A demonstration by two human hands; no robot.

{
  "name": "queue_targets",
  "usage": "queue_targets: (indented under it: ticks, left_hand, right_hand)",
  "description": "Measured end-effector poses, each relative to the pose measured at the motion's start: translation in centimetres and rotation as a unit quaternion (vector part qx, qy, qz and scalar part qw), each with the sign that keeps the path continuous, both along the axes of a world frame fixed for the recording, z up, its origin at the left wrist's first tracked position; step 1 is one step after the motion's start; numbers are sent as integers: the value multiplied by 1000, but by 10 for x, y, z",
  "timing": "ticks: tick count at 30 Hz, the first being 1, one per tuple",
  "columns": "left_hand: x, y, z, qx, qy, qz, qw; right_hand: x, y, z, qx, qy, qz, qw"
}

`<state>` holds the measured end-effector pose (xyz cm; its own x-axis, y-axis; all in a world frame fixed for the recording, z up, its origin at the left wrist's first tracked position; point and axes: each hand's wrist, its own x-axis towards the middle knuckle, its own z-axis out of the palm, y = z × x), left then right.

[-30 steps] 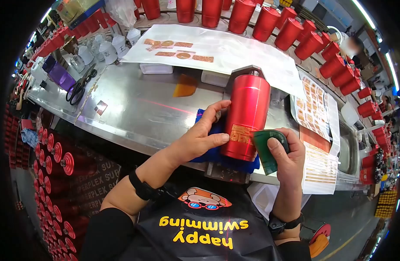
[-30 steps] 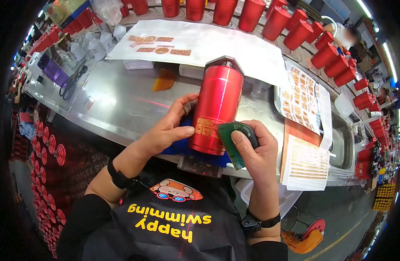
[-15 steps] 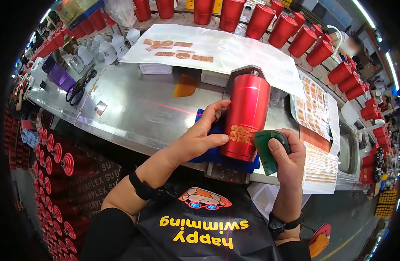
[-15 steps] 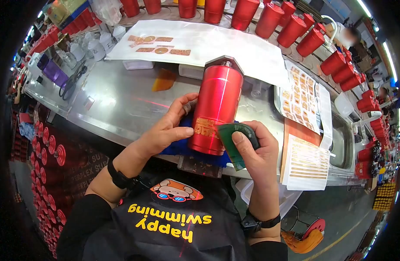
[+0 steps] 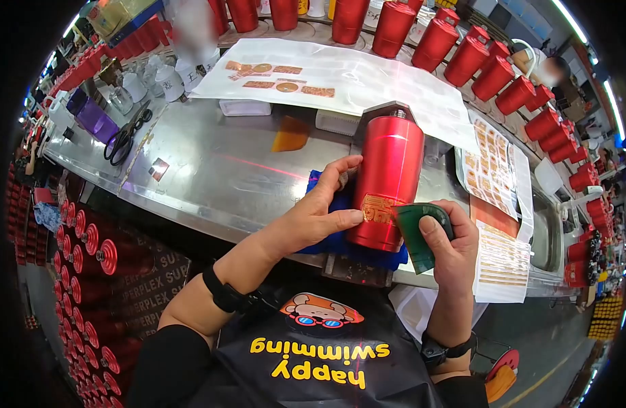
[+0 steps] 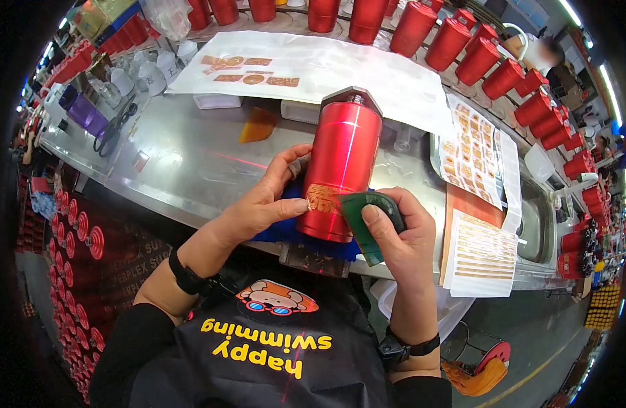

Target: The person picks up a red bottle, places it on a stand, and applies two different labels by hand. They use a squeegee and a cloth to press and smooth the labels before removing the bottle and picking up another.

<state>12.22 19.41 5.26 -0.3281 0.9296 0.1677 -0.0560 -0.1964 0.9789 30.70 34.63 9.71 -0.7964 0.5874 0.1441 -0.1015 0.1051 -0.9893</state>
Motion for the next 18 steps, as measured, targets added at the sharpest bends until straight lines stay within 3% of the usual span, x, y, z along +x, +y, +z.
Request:
queue_targets:
  ticks: [8,11,18]
  left_hand:
    - [13,8,-8,9,29,64,997]
    - [18,8,-9,14,131,129,983]
    - [19,3,-5,-13,235,201,951]
  right_hand:
    - [5,4,-1,-1,4,-8,1000]
    - [8,6,-3,4,6,-13,1000]
    - [8,5,1,-7,25,-31,999]
